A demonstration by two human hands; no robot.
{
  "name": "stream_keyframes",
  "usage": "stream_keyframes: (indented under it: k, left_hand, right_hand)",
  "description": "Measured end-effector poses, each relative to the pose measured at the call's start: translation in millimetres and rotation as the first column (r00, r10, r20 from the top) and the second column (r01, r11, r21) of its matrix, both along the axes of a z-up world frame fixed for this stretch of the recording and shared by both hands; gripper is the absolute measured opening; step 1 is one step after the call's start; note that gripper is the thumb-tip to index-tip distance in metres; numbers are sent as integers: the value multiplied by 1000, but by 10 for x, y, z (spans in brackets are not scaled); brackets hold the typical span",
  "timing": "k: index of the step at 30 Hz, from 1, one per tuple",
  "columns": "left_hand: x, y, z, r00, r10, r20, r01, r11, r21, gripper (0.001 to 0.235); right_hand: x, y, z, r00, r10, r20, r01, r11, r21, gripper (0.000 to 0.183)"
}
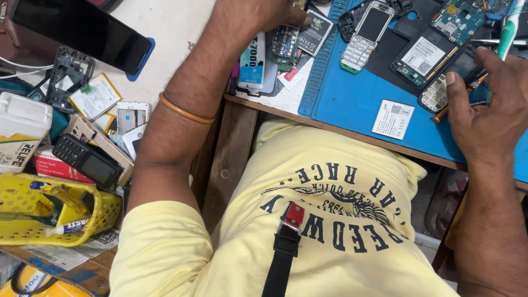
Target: The person uses a toothbrush to scrub the surface of a small green circuit board, then sets it down and picks up a disassembled mobile phone. They continue scrubbing the phone's internal components and battery area with the toothbrush.
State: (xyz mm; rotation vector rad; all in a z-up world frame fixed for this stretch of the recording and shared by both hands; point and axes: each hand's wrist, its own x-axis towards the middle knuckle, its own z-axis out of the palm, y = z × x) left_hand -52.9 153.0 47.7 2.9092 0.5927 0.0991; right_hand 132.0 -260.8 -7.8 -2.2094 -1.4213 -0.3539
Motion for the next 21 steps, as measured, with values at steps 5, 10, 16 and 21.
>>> stream_keyframes:
  k: [5,10,16,21]
  left_hand:
    - [-98,4,150,996,93,8,-91,988,-126,47]
    - [-212,270,224,998,-69,-11,57,904,-423,30]
    - [-370,270,20,790,-88,607,613,80,-786,36]
    - [46,-284,-178,837,43,545,518,-383,-765,51]
  right_hand:
    - [17,15,50,996,12,84,-12,1000,-5,35]
    - [-47,43,125,1000,2,30,-3,1000,30,35]
    - [-179,216,365,995,92,31,-95,990,106,28]
    - [-277,308,466,963,178,-202,-131,965,226,25]
